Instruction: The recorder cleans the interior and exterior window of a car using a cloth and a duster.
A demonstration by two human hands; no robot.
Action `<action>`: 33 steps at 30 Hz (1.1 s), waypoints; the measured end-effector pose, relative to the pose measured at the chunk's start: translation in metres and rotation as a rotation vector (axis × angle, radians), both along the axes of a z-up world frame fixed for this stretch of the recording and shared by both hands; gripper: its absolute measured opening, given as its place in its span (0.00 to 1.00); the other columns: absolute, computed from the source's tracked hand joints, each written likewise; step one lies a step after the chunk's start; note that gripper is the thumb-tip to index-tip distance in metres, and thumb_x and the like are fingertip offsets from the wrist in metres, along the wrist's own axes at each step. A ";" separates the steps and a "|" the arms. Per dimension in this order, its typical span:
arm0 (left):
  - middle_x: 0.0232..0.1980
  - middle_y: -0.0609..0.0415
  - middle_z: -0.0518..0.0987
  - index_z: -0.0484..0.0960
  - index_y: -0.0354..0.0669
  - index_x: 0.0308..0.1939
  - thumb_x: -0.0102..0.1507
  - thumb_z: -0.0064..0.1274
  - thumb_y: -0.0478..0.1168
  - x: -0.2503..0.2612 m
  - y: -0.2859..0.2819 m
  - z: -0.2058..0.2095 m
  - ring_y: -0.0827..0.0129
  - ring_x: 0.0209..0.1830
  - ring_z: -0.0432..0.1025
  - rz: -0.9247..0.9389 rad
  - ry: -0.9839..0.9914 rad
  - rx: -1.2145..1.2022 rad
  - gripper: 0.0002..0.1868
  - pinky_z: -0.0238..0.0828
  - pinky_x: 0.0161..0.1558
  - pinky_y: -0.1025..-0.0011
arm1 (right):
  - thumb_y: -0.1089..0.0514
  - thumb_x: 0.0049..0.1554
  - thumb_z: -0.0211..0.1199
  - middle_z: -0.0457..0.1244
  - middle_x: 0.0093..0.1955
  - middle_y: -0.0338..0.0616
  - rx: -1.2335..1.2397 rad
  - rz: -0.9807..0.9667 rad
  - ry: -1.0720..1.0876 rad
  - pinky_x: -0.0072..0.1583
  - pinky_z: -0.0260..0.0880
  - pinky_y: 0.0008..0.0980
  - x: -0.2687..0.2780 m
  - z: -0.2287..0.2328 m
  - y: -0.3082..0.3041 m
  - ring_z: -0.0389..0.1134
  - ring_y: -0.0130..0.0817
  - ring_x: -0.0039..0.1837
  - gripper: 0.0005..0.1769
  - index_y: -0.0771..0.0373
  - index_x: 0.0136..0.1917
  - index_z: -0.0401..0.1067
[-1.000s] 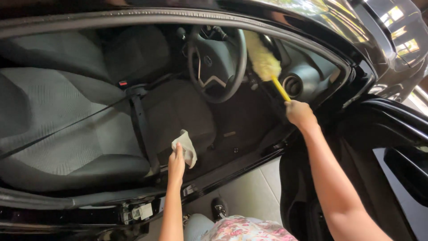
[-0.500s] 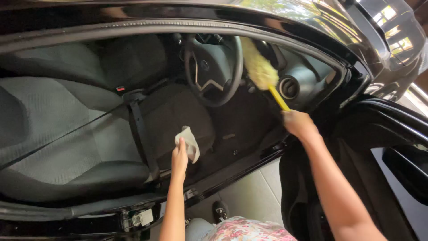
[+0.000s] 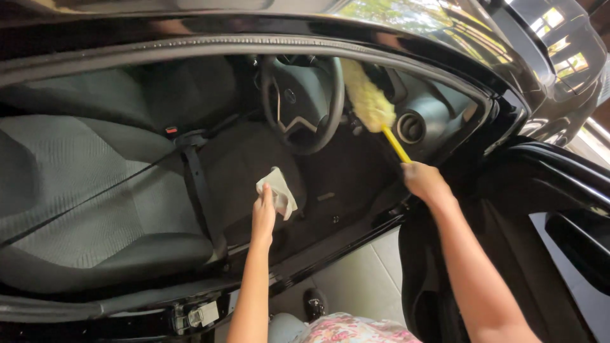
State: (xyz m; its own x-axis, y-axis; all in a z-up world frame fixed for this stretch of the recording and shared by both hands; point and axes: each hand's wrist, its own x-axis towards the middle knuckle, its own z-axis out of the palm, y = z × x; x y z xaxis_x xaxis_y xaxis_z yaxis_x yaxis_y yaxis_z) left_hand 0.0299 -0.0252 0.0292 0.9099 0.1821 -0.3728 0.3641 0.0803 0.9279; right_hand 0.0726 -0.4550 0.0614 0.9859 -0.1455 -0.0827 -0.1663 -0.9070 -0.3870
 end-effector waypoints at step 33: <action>0.60 0.52 0.81 0.76 0.37 0.65 0.68 0.37 0.67 -0.062 0.066 -0.055 0.68 0.56 0.73 0.288 0.122 -0.074 0.39 0.67 0.57 0.70 | 0.62 0.59 0.56 0.68 0.37 0.61 -0.019 0.291 -0.233 0.43 0.71 0.59 -0.042 0.023 0.180 0.70 0.64 0.41 0.20 0.54 0.65 0.70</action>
